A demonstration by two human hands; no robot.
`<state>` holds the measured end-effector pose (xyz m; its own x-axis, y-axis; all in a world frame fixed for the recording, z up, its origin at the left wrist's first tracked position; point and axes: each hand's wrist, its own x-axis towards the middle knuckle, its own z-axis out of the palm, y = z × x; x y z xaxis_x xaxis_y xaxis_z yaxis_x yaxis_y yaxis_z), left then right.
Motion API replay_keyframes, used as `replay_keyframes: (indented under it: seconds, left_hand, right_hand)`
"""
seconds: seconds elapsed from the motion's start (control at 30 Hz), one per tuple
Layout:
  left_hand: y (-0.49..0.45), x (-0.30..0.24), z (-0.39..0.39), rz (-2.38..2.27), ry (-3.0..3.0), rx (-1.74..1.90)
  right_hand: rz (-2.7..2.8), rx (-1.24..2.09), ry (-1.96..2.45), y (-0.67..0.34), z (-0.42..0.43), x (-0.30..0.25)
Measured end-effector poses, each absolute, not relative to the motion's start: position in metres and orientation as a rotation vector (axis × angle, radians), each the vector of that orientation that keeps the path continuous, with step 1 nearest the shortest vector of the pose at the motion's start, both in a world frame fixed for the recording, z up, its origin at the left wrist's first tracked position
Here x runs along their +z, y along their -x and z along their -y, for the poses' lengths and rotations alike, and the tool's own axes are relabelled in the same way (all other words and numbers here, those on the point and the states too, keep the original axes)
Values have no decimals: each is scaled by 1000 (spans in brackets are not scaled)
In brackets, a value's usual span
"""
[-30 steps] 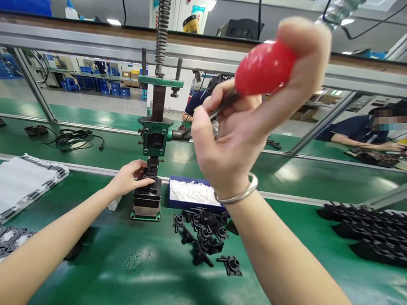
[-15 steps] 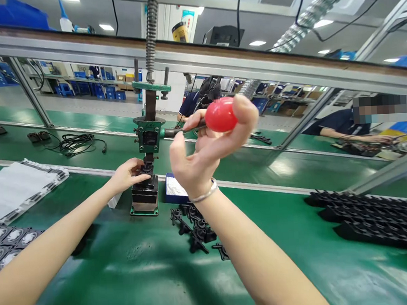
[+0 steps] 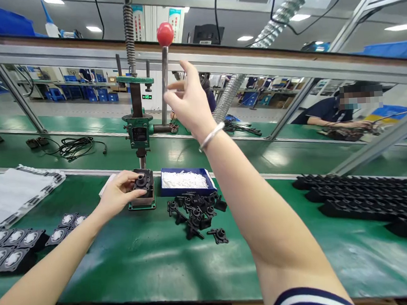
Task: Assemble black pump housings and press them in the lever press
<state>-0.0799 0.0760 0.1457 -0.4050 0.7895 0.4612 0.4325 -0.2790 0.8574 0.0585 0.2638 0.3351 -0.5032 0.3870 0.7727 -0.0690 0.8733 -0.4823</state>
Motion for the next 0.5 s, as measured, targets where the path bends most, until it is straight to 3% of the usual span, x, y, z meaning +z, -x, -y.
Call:
replay_keyframes:
  seconds: [0.27,0.5]
  left_hand:
    - [31,116,-45,-1945,-1697,1896]
    - [5,80,-52,-2263,-1838,1884]
  right_hand:
    - [2281,1073,424,-103,-160,164]
    - [2163,809,698,-98,-120,105]
